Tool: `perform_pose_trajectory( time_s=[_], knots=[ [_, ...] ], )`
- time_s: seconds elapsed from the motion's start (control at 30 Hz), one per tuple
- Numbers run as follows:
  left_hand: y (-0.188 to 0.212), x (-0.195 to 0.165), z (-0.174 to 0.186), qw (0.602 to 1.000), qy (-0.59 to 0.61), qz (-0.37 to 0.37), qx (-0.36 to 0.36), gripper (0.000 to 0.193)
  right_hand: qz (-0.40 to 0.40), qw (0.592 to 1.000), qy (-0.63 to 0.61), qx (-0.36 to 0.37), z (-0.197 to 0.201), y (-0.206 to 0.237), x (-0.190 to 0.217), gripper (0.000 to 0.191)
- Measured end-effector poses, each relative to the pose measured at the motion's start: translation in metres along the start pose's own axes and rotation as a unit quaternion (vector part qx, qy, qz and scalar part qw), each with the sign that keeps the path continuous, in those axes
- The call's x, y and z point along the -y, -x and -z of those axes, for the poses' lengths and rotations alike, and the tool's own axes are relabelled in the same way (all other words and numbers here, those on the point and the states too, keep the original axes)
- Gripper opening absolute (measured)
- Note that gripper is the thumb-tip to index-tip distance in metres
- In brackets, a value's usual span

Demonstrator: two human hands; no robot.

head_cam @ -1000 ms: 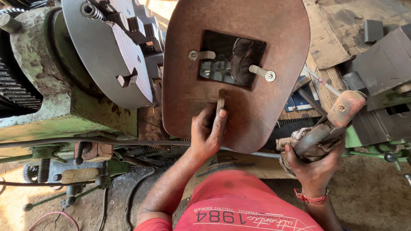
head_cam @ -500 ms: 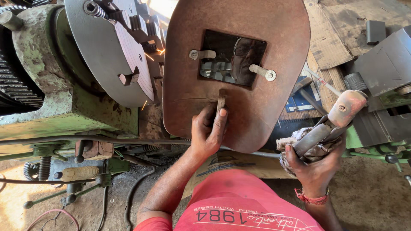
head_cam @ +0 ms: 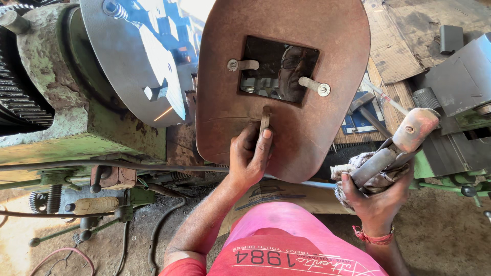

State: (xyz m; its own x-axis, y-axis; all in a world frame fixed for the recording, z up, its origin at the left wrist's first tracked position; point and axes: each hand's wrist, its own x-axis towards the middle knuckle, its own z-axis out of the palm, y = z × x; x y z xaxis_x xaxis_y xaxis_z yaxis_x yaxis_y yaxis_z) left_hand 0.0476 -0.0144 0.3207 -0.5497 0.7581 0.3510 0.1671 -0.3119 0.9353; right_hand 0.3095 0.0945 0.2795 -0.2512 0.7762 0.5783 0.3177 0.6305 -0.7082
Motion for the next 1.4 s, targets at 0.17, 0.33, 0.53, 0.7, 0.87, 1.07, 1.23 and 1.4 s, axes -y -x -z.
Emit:
perform_pose_trajectory(
  time_s=[0.17,0.33,0.53,0.7,0.87,1.07,1.23,1.4],
  knots=[
    [-0.002,0.001,-0.001,1.0,-0.003,0.001,-0.006,0.032,0.016,0.999,0.045,-0.001,-0.001,-0.003,-0.001,0.109],
    [-0.003,0.002,0.0,1.0,0.01,0.002,-0.009,0.032,-0.006,1.0,0.016,0.001,-0.003,-0.001,-0.006,0.11],
    [-0.003,0.004,0.0,1.0,0.005,-0.002,-0.008,0.034,0.011,0.999,0.041,-0.001,-0.002,0.0,-0.01,0.108],
    [-0.002,0.004,0.0,1.0,0.01,0.002,-0.008,0.032,-0.003,1.0,0.008,0.007,-0.003,-0.001,-0.008,0.103],
    [-0.002,0.004,0.002,1.0,0.001,-0.007,-0.009,0.034,0.009,1.0,0.005,0.009,-0.004,-0.001,-0.008,0.106],
    [-0.002,0.003,0.001,1.0,0.016,0.001,-0.008,0.035,0.0,1.0,0.012,0.008,-0.004,-0.002,-0.006,0.108],
    [-0.002,0.001,0.0,1.0,0.024,0.016,-0.011,0.032,0.008,1.0,0.024,0.009,-0.004,-0.003,-0.004,0.105],
    [-0.001,0.0,0.001,1.0,0.02,0.003,-0.009,0.033,0.03,0.999,0.044,0.003,-0.003,-0.003,-0.007,0.107]
  ],
)
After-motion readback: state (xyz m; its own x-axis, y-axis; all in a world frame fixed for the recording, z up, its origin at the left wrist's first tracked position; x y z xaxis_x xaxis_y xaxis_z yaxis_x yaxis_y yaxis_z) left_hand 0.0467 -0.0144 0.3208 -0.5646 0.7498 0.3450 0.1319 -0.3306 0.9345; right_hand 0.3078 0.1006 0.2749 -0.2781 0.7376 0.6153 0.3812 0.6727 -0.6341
